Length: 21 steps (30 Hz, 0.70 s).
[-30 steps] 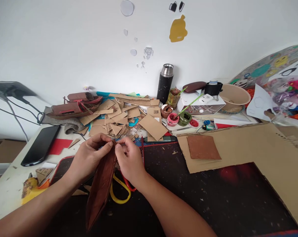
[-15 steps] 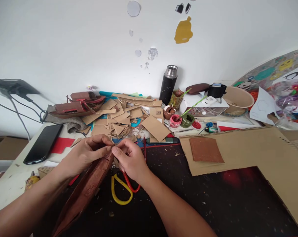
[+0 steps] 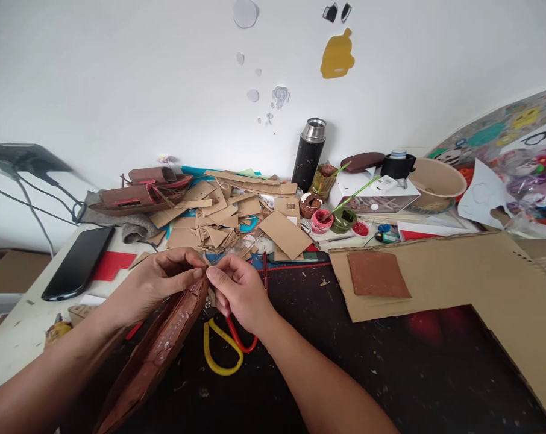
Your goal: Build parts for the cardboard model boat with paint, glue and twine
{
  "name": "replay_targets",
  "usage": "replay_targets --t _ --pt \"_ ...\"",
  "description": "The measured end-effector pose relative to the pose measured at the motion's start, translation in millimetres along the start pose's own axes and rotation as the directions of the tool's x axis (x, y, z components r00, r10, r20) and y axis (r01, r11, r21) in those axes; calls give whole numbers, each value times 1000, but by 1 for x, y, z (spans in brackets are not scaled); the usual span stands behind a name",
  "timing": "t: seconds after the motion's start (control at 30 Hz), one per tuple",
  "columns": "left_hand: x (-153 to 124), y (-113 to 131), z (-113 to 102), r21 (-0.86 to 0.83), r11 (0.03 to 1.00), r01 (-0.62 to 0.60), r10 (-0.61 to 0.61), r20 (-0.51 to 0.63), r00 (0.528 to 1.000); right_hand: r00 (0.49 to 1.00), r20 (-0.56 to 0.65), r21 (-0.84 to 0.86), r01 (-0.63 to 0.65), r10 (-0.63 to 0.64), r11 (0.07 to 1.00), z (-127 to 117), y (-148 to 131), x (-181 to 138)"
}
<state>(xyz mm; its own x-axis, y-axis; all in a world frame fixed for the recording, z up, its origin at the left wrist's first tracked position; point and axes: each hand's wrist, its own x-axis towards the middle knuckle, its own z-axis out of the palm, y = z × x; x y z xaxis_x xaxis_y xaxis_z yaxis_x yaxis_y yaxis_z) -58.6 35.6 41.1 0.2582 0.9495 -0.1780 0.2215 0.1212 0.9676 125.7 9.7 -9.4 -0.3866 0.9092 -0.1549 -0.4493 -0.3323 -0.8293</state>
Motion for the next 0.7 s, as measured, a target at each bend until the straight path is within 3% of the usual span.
replay_targets --t 0.47,0.7 --pt "1 8 -3 -37 998 44 -40 110 993 999 43 110 -33 29 993 -1 5 0" --pt "2 11 -4 106 993 -43 33 91 995 999 29 117 -38 35 992 -3 8 2"
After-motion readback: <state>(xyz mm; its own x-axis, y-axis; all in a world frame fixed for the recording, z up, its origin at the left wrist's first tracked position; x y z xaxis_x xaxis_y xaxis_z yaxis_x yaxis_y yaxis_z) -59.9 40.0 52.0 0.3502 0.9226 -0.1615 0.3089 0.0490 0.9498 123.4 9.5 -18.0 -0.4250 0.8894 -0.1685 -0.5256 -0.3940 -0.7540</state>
